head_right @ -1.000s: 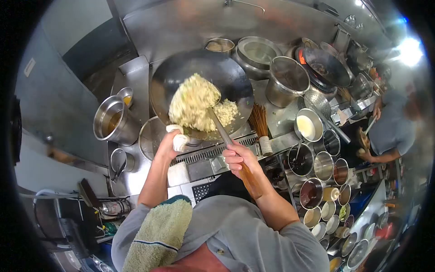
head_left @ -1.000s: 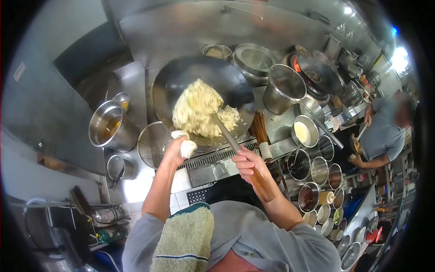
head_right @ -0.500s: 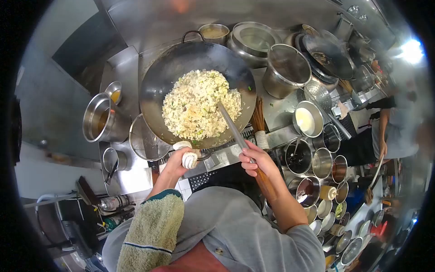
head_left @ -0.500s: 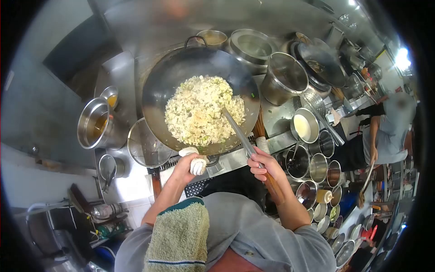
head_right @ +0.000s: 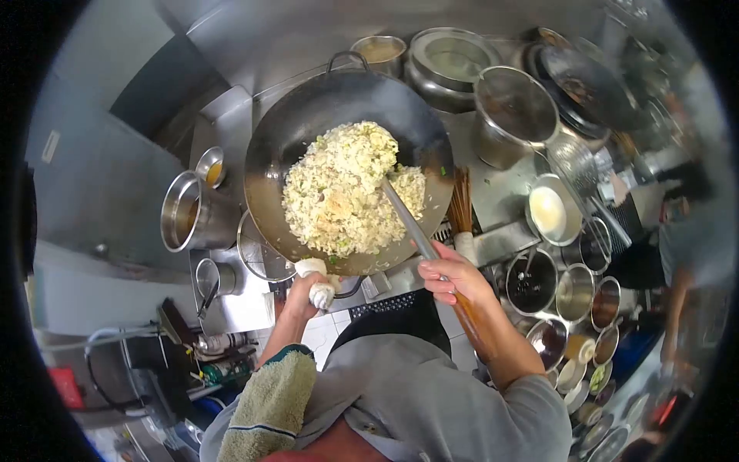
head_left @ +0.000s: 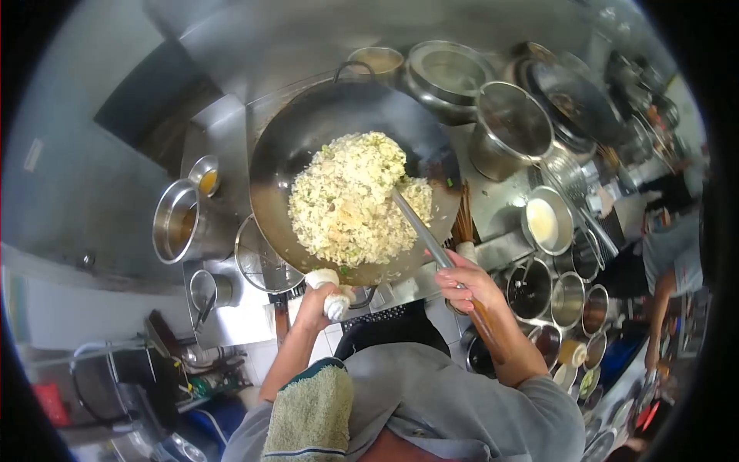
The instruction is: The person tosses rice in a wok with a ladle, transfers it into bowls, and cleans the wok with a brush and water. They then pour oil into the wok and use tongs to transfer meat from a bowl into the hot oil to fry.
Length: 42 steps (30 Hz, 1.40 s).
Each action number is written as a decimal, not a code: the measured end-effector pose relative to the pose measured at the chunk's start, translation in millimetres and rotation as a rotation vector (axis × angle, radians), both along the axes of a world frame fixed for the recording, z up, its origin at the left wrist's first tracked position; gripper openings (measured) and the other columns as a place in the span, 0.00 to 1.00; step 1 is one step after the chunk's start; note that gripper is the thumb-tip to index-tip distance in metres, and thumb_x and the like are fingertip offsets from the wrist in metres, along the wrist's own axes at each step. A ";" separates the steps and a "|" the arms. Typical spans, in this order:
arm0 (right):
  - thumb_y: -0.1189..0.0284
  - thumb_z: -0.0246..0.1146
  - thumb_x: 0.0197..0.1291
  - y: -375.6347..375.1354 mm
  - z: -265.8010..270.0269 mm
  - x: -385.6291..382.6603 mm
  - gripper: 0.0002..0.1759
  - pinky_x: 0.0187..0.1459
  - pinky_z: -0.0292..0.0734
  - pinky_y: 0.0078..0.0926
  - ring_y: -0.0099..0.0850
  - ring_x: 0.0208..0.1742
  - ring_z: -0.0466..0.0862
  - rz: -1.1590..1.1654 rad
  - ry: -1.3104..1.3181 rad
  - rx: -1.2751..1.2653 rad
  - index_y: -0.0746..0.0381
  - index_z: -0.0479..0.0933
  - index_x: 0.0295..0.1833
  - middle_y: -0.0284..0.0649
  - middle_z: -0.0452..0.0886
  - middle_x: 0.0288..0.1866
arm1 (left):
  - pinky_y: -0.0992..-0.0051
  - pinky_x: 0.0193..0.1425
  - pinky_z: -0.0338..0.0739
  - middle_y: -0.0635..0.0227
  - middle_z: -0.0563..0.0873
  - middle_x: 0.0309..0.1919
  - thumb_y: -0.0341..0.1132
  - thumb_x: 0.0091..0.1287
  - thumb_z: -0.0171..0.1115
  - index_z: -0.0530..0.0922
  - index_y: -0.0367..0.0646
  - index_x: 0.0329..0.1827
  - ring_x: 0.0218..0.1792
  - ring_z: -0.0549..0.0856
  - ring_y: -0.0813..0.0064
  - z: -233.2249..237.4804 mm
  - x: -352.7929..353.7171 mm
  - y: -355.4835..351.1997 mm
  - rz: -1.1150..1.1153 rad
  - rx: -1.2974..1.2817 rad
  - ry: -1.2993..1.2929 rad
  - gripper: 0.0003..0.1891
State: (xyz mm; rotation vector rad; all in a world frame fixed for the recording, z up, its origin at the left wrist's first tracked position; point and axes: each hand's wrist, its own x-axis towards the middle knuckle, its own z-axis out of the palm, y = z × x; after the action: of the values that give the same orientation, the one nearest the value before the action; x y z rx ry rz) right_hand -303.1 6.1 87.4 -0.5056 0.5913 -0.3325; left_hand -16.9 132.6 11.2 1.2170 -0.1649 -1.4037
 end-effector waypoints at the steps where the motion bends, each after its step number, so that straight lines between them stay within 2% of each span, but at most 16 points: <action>1: 0.75 0.54 0.66 15.1 6.7 -0.5 0.25 0.10 0.55 0.12 0.13 0.14 0.60 -0.033 0.017 -0.020 0.54 0.60 0.68 0.28 0.63 0.25 | 0.67 0.28 0.81 0.53 0.82 0.34 0.21 0.52 0.50 0.70 0.31 0.46 0.30 0.85 0.60 5.4 5.2 5.1 -0.045 -0.005 -0.021 0.16; 5: 0.76 0.55 0.65 50.5 24.2 -2.4 0.26 0.10 0.57 0.13 0.13 0.13 0.60 -0.107 0.070 -0.077 0.54 0.60 0.68 0.28 0.62 0.24 | 0.67 0.27 0.81 0.50 0.82 0.34 0.23 0.52 0.51 0.69 0.31 0.47 0.30 0.85 0.58 11.4 23.2 25.2 -0.125 -0.001 -0.121 0.17; 8: 0.76 0.55 0.63 86.0 33.0 7.1 0.29 0.09 0.56 0.12 0.11 0.13 0.60 -0.245 0.152 -0.144 0.55 0.61 0.71 0.26 0.61 0.23 | 0.69 0.28 0.82 0.50 0.83 0.34 0.25 0.54 0.53 0.69 0.30 0.47 0.32 0.86 0.59 -20.8 51.3 28.0 -0.181 -0.011 -0.250 0.16; 12: 0.76 0.53 0.63 227.7 24.2 32.3 0.32 0.11 0.57 0.12 0.11 0.13 0.61 -0.602 0.087 -0.111 0.56 0.56 0.73 0.25 0.61 0.23 | 0.68 0.34 0.84 0.53 0.82 0.35 0.27 0.53 0.55 0.70 0.31 0.44 0.33 0.86 0.58 10.8 86.4 43.1 -0.579 0.116 -0.249 0.15; 14: 0.77 0.53 0.62 295.5 25.5 53.3 0.33 0.11 0.57 0.12 0.11 0.13 0.60 -0.813 0.085 -0.105 0.56 0.55 0.73 0.25 0.61 0.23 | 0.67 0.34 0.83 0.53 0.82 0.35 0.28 0.53 0.55 0.71 0.31 0.42 0.32 0.86 0.58 22.8 78.6 52.2 -0.705 0.047 -0.280 0.14; 15: 0.77 0.52 0.62 303.1 38.6 90.4 0.33 0.11 0.57 0.13 0.11 0.13 0.60 -0.840 0.115 -0.126 0.56 0.55 0.74 0.25 0.61 0.23 | 0.67 0.34 0.83 0.53 0.82 0.35 0.28 0.52 0.55 0.71 0.31 0.40 0.32 0.86 0.58 26.9 104.6 49.3 -0.692 0.003 -0.253 0.13; 17: 0.77 0.52 0.62 307.4 74.6 145.0 0.33 0.11 0.58 0.13 0.11 0.14 0.60 -0.988 0.176 -0.059 0.57 0.55 0.73 0.25 0.61 0.23 | 0.67 0.34 0.83 0.52 0.81 0.35 0.27 0.52 0.54 0.72 0.31 0.37 0.30 0.85 0.59 55.1 138.5 9.0 -0.912 0.052 -0.189 0.11; 20: 0.78 0.51 0.63 314.9 101.5 196.2 0.31 0.10 0.58 0.12 0.11 0.14 0.60 -1.170 0.218 -0.020 0.58 0.56 0.72 0.25 0.60 0.22 | 0.65 0.34 0.83 0.56 0.79 0.31 0.26 0.52 0.53 0.72 0.32 0.33 0.29 0.85 0.58 60.0 153.6 -23.3 -1.103 0.055 -0.085 0.07; 23: 0.78 0.52 0.64 326.7 106.5 244.8 0.29 0.10 0.57 0.10 0.10 0.14 0.60 -1.361 0.260 -0.070 0.59 0.57 0.71 0.24 0.59 0.22 | 0.61 0.36 0.84 0.60 0.76 0.28 0.23 0.54 0.51 0.70 0.32 0.33 0.32 0.86 0.57 19.2 165.2 -59.3 -1.284 -0.026 0.145 0.05; 24: 0.78 0.52 0.64 326.7 118.2 260.1 0.29 0.09 0.56 0.09 0.09 0.14 0.59 -1.426 0.292 -0.040 0.60 0.58 0.71 0.24 0.59 0.23 | 0.61 0.39 0.84 0.59 0.77 0.28 0.23 0.55 0.51 0.71 0.32 0.33 0.33 0.86 0.56 31.9 160.2 -58.9 -1.325 -0.020 0.175 0.05; 27: 0.78 0.52 0.64 306.8 131.3 303.3 0.27 0.09 0.54 0.07 0.08 0.13 0.58 -1.597 0.314 -0.031 0.59 0.60 0.70 0.26 0.60 0.25 | 0.63 0.39 0.84 0.55 0.79 0.31 0.24 0.55 0.51 0.71 0.30 0.37 0.34 0.86 0.55 15.2 164.7 -96.3 -1.428 0.044 0.284 0.08; 28: 0.78 0.52 0.64 302.6 134.7 311.5 0.27 0.09 0.54 0.07 0.08 0.13 0.58 -1.630 0.306 -0.052 0.60 0.60 0.70 0.27 0.60 0.25 | 0.63 0.39 0.84 0.55 0.79 0.32 0.24 0.55 0.51 0.71 0.30 0.38 0.34 0.86 0.54 18.5 163.2 -102.8 -1.442 0.052 0.277 0.09; 30: 0.77 0.53 0.64 294.2 143.4 320.0 0.17 0.09 0.58 0.10 0.10 0.14 0.60 -1.687 0.326 -0.039 0.60 0.64 0.58 0.25 0.59 0.24 | 0.63 0.39 0.84 0.54 0.80 0.33 0.24 0.55 0.51 0.71 0.29 0.40 0.34 0.86 0.54 22.5 160.9 -120.8 -1.503 0.079 0.243 0.10; 35: 0.77 0.51 0.65 297.6 165.9 329.3 0.16 0.08 0.53 0.08 0.08 0.14 0.58 -1.793 0.484 -0.029 0.63 0.64 0.58 0.25 0.59 0.25 | 0.65 0.34 0.83 0.53 0.81 0.32 0.25 0.55 0.51 0.71 0.29 0.41 0.33 0.86 0.55 5.9 156.9 -132.4 -1.557 0.039 0.279 0.11; 39: 0.78 0.49 0.65 326.9 182.9 315.5 0.17 0.06 0.51 0.07 0.08 0.13 0.57 -1.879 0.333 -0.109 0.66 0.64 0.60 0.27 0.58 0.25 | 0.61 0.40 0.83 0.59 0.77 0.25 0.28 0.61 0.50 0.69 0.35 0.31 0.31 0.84 0.56 16.6 154.7 -121.2 -1.544 0.022 0.197 0.04; 42: 0.78 0.49 0.66 354.5 188.7 301.4 0.16 0.06 0.52 0.07 0.08 0.13 0.57 -1.940 0.220 -0.179 0.68 0.65 0.58 0.28 0.58 0.26 | 0.62 0.38 0.83 0.57 0.78 0.26 0.26 0.59 0.51 0.69 0.35 0.31 0.31 0.84 0.55 28.5 158.1 -110.9 -1.479 0.103 0.131 0.03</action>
State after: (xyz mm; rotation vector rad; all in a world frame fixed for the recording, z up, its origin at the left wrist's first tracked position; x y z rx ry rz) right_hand -1.8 360.6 276.1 0.0397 1.1357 -2.1931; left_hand 141.2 21.7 39.7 1.0282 -1.0644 -2.7454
